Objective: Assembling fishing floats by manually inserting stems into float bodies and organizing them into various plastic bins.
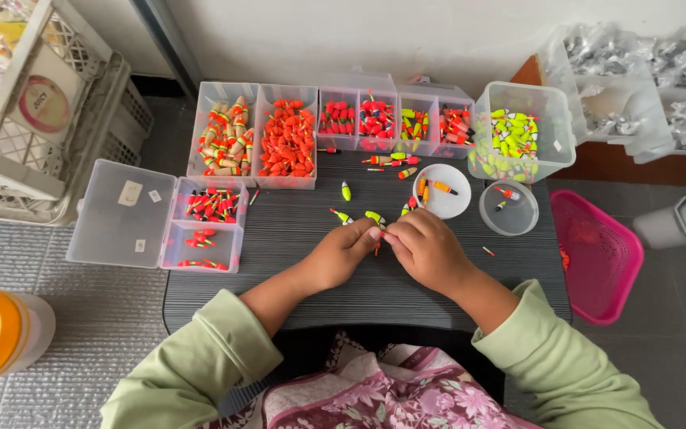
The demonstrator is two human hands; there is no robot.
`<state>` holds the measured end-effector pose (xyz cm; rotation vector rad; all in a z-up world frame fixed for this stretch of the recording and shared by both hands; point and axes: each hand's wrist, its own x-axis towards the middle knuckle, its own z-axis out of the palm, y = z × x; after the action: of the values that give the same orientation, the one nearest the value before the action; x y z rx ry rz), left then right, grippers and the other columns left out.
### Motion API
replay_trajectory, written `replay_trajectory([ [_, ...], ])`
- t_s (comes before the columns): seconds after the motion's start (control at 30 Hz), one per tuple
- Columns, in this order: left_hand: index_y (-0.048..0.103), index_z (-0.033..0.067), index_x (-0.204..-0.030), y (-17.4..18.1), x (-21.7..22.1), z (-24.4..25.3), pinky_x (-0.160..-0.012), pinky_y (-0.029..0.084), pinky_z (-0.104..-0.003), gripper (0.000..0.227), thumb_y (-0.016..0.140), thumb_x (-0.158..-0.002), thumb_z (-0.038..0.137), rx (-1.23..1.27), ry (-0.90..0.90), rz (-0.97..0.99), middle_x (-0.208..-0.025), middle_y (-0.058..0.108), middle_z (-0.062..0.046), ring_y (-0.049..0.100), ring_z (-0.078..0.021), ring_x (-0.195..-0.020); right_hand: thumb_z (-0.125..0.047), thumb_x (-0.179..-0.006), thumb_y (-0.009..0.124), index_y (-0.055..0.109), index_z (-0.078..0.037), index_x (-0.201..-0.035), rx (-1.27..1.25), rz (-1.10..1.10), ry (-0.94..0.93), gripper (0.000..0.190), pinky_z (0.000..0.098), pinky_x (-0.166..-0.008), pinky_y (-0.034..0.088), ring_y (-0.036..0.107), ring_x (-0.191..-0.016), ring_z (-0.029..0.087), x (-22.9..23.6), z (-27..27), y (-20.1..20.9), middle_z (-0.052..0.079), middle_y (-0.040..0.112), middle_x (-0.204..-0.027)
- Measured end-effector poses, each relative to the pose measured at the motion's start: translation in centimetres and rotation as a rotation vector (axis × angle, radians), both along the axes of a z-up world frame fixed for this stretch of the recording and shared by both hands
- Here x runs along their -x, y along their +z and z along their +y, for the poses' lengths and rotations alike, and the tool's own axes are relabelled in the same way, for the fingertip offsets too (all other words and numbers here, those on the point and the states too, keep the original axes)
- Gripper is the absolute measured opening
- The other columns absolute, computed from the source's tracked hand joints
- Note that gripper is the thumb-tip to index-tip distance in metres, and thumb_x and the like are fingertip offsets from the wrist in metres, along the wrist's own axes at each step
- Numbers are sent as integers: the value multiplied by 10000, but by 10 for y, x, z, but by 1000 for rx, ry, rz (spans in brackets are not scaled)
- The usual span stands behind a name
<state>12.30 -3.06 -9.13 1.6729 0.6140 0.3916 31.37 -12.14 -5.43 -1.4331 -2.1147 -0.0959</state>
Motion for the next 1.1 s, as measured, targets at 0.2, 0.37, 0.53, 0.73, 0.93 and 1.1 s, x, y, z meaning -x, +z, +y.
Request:
replay_trajectory([
  [0.2,632,101,-1156,39,13,1,-637,586,-440,185,593,-976,114,-869,-24,6,-968,671,-145,712,-356,-756,-167,-1031,514,633,-94,-866,212,415,46,216,328,-613,531,588,-643,223,7,1,3,27,535,-704],
  [0.37,673,104,-1120,48,17,2,-605,583,-420,219,528,-1025,239,-710,41,15,-910,677,-107,717,-338,-729,-179,-1020,537,644,-106,-865,163,318,22,202,327,-601,535,587,-633,218,5,3,7,25,543,-706],
  [0.53,692,122,-1065,35,19,2,-572,567,-376,172,567,-1009,226,-721,49,27,-858,671,-69,703,-289,-661,-143,-1023,519,632,-88,-838,206,383,52,224,334,-542,520,570,-581,238,13,3,17,45,523,-670],
  [0.73,670,125,-1066,47,18,-2,-563,572,-378,122,610,-997,206,-777,73,-44,-870,660,-63,696,-277,-665,-156,-1035,502,633,-102,-817,223,485,47,260,305,-509,496,533,-542,206,13,2,18,26,489,-644],
  [0.93,711,105,-1007,47,18,-4,-520,555,-341,147,603,-997,205,-692,92,-49,-792,669,-58,689,-266,-608,-149,-1021,524,651,-93,-846,153,363,88,224,307,-512,489,535,-557,205,13,1,17,25,499,-660],
  [1.1,694,97,-1039,51,18,-5,-530,565,-355,120,655,-971,189,-746,94,-100,-825,673,-71,692,-261,-622,-129,-1015,533,645,-85,-821,186,483,82,228,307,-486,480,521,-522,212,16,3,23,30,496,-628],
])
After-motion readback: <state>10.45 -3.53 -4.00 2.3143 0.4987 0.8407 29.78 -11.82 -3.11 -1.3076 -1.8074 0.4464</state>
